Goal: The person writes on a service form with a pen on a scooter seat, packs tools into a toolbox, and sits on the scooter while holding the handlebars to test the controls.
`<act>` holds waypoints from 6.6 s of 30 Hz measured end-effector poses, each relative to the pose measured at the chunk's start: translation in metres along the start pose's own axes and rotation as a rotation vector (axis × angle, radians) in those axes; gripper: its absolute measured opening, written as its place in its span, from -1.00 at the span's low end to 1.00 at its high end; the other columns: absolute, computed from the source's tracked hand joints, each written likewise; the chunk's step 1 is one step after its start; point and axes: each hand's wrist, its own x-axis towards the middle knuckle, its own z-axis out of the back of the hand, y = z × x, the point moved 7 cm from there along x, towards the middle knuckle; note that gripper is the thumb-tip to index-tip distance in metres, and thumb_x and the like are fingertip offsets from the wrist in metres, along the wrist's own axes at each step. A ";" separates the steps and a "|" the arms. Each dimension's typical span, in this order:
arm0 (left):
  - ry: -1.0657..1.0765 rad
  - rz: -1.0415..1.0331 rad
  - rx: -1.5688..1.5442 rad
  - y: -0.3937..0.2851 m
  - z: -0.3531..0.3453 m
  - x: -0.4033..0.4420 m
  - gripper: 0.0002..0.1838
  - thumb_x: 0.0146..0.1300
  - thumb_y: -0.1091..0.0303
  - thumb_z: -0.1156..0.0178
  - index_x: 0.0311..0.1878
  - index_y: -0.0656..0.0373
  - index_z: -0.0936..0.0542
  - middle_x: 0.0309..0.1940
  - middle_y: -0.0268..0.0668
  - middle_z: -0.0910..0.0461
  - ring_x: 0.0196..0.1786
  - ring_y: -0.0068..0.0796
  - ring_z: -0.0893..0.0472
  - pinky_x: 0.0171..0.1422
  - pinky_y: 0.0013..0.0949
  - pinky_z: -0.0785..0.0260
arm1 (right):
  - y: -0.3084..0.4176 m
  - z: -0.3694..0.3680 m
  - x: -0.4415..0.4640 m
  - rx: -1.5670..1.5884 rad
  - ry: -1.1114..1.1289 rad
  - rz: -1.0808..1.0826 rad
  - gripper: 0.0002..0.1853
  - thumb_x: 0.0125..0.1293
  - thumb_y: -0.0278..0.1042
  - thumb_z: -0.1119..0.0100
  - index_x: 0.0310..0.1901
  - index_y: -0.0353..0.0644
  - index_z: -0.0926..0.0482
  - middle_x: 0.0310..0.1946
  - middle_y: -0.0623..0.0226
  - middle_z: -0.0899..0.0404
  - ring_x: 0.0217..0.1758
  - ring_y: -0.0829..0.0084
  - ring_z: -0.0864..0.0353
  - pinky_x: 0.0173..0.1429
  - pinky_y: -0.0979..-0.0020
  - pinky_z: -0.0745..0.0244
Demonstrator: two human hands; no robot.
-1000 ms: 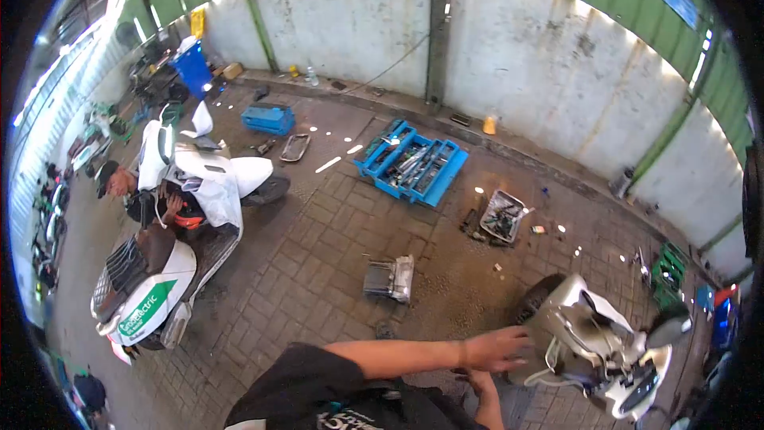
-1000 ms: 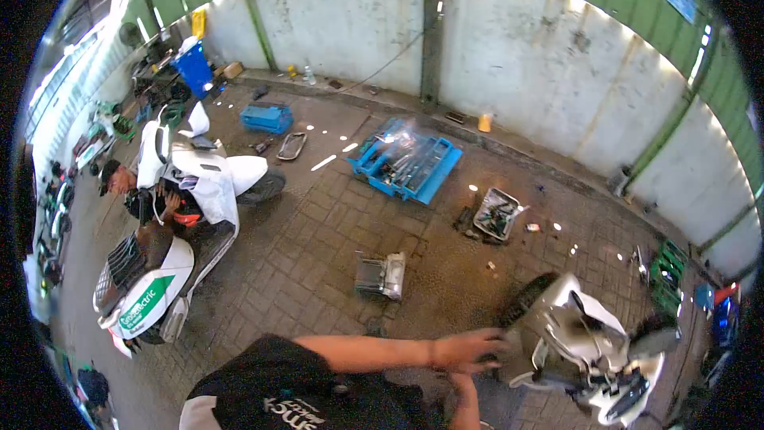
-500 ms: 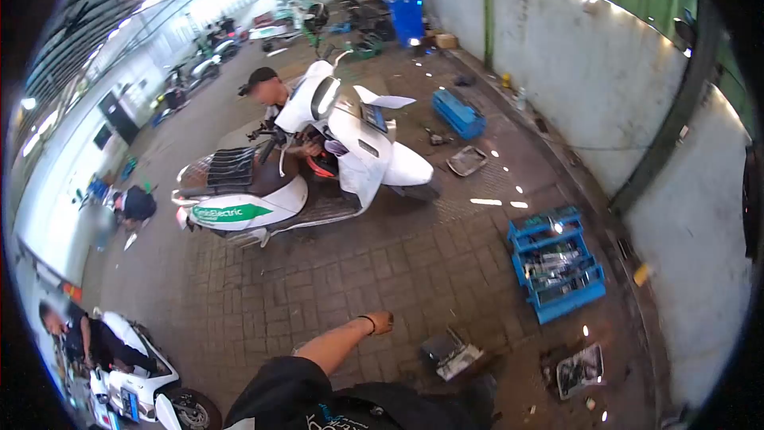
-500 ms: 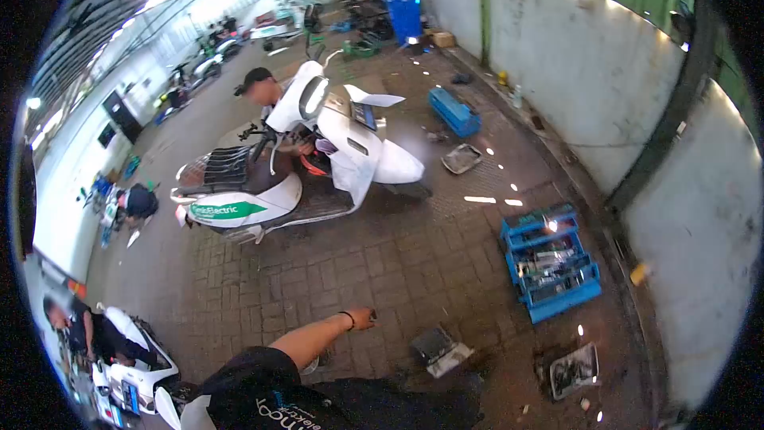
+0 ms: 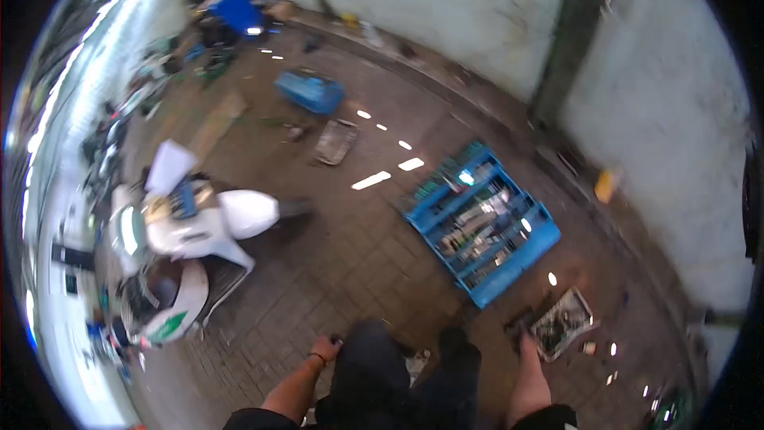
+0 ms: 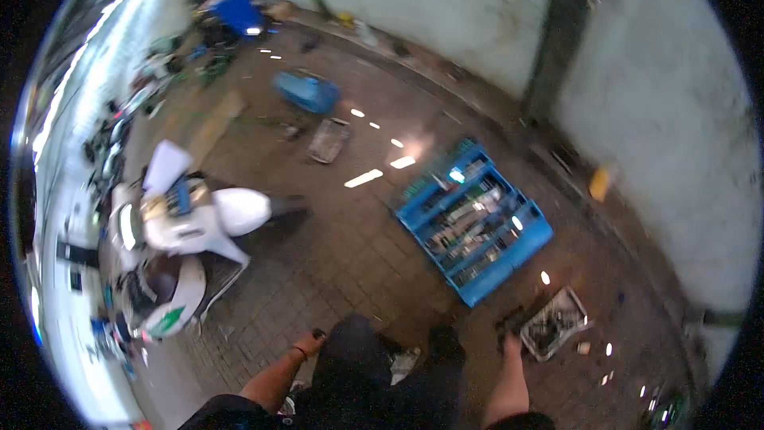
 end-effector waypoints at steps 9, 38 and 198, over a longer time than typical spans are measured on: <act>-0.233 -0.429 0.350 -0.286 0.068 0.341 -0.22 0.22 -0.02 -0.19 0.37 0.28 -0.20 0.34 0.21 -0.16 0.35 0.15 -0.25 0.40 -0.05 -0.18 | -0.004 -0.090 0.269 0.253 -0.180 0.017 0.00 0.18 0.36 -0.14 0.43 -0.26 -0.11 0.42 0.07 -0.12 0.46 0.15 -0.11 0.46 0.15 -0.04; 0.024 -0.952 0.178 -0.503 0.120 0.514 -0.26 -0.15 0.58 -0.27 0.22 0.18 -0.29 0.08 0.00 -0.45 0.12 -0.06 -0.50 0.21 -0.19 -0.37 | 0.249 -0.299 0.203 -0.402 -0.437 0.403 -0.40 0.20 -0.33 -0.12 0.29 -0.27 -0.31 0.34 -0.02 -0.26 0.36 -0.11 -0.24 0.35 0.05 -0.30; -0.109 -1.744 0.879 -0.164 -0.379 -0.631 -0.44 -0.12 0.29 -0.25 0.06 0.23 -0.53 -0.10 0.08 -0.49 0.04 0.02 -0.49 0.15 -0.11 -0.40 | -0.893 0.149 -0.648 0.247 -1.341 -0.260 -0.38 0.19 -0.19 -0.35 0.20 -0.36 -0.38 -0.06 0.06 -0.56 -0.02 0.15 -0.60 -0.07 0.31 -0.55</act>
